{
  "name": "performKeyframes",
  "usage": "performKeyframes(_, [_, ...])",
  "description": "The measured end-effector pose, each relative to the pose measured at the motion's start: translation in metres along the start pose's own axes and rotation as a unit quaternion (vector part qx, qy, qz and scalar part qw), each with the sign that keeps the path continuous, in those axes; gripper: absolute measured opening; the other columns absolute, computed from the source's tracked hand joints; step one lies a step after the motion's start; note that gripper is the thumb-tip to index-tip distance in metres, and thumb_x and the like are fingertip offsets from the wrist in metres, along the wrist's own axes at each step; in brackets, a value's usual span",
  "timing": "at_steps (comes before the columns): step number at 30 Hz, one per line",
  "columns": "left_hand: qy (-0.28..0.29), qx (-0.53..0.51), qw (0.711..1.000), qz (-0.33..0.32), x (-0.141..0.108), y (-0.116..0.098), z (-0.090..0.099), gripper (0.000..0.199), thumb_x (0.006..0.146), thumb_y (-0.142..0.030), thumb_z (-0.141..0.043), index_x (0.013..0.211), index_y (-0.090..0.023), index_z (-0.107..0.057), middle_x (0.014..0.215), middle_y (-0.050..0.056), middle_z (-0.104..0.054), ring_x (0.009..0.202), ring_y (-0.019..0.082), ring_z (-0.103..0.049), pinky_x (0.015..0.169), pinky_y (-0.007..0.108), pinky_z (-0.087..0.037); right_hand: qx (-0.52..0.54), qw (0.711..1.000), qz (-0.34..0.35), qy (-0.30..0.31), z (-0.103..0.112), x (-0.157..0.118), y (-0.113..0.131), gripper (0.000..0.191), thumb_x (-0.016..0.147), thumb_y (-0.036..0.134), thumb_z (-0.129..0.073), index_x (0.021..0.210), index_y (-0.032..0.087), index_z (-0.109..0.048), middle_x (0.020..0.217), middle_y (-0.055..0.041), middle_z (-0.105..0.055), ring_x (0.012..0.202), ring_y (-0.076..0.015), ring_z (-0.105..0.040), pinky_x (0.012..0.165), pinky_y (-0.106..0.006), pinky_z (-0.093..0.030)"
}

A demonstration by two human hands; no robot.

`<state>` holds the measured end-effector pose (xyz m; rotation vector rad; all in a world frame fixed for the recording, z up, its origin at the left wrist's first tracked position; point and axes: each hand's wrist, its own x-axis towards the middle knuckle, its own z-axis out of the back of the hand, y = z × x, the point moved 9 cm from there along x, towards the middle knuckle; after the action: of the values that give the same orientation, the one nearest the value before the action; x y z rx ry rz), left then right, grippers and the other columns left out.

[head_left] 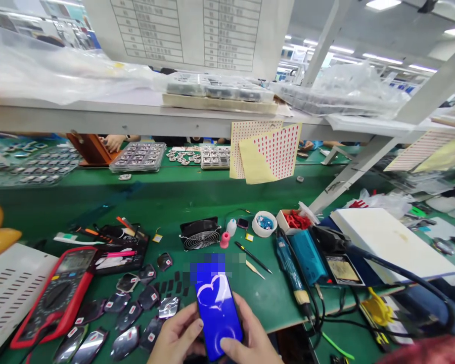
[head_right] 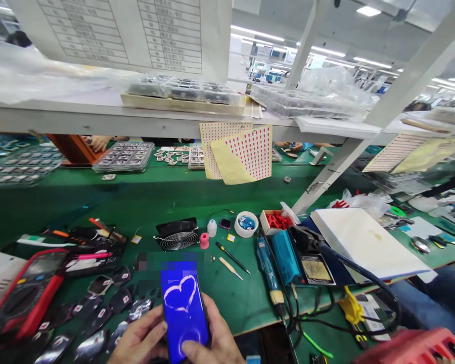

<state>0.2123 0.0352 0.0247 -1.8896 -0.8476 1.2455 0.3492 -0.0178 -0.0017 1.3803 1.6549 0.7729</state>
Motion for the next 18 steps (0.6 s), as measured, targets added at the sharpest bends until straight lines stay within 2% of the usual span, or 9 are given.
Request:
performKeyframes(3, [-0.001,0.019,1.0,0.003,-0.001,0.0,0.002,0.066,0.055,-0.076,-0.093,0.105,-0.035,-0.085,0.087,0.006,-0.075,0.074,0.028,-0.069,0.059,0.037,-0.062,0.017,0.997,0.014,-0.07,0.0,-0.005,0.013,0.069,0.07,0.055,-0.088,0.135,0.049,-0.067,0.13,-0.0007,-0.072,0.096,-0.0325,-0.076,0.062,-0.041,-0.061])
performKeyframes(5, [0.031,0.031,0.999,0.007,0.003,0.004,0.001,0.063,0.058,-0.076,-0.092,0.105,-0.035,-0.085,0.088,0.007,-0.075,0.077,0.03,-0.07,0.061,0.039,-0.063,0.019,0.995,0.009,-0.101,0.0,-0.008,0.02,0.064,0.07,0.058,-0.087,0.132,0.049,-0.071,0.133,-0.0001,-0.072,0.103,-0.0341,-0.074,0.065,-0.043,-0.063])
performKeyframes(7, [0.081,0.042,0.996,0.003,0.004,0.005,-0.003,0.058,0.065,-0.074,-0.089,0.106,-0.033,-0.084,0.089,0.008,-0.074,0.08,0.031,-0.07,0.063,0.04,-0.064,-0.002,0.993,0.0,-0.119,0.001,-0.011,0.025,0.063,0.072,0.061,-0.086,0.132,0.045,-0.072,0.134,-0.0009,-0.073,0.112,-0.0345,-0.072,0.084,-0.049,-0.064])
performKeyframes(9, [0.117,0.054,0.992,-0.006,0.002,0.004,-0.007,0.052,0.074,-0.07,-0.085,0.109,-0.032,-0.083,0.093,0.008,-0.074,0.082,0.03,-0.071,0.066,0.038,-0.064,-0.037,0.99,0.001,-0.138,0.004,-0.014,0.031,0.063,0.075,0.064,-0.084,0.132,0.038,-0.074,0.134,-0.0037,-0.073,0.12,-0.0343,-0.068,0.107,-0.051,-0.055])
performKeyframes(10, [0.124,0.059,0.99,-0.011,0.001,0.002,-0.008,0.05,0.078,-0.068,-0.083,0.112,-0.031,-0.082,0.095,0.008,-0.074,0.083,0.029,-0.071,0.067,0.036,-0.064,-0.051,0.988,0.002,-0.147,0.006,-0.015,0.033,0.063,0.078,0.065,-0.082,0.131,0.034,-0.074,0.135,-0.0053,-0.073,0.123,-0.034,-0.066,0.112,-0.05,-0.051])
performKeyframes(13, [0.127,0.069,0.989,-0.017,-0.003,-0.004,-0.01,0.05,0.084,-0.062,-0.081,0.119,-0.026,-0.079,0.105,0.009,-0.075,0.089,0.028,-0.071,0.069,0.033,-0.064,-0.063,0.985,0.001,-0.161,0.009,-0.019,0.035,0.061,0.084,0.067,-0.077,0.132,0.029,-0.074,0.138,-0.0076,-0.071,0.128,-0.0316,-0.063,0.113,-0.044,-0.049])
performKeyframes(18, [0.142,0.074,0.987,-0.025,-0.006,-0.006,-0.014,0.051,0.089,-0.058,-0.078,0.122,-0.019,-0.077,0.11,0.01,-0.075,0.091,0.028,-0.071,0.069,0.031,-0.064,-0.066,0.979,-0.001,-0.192,0.012,-0.025,0.034,0.056,0.089,0.065,-0.073,0.129,0.025,-0.073,0.129,-0.0073,-0.074,0.122,-0.0273,-0.065,0.11,-0.037,-0.051])
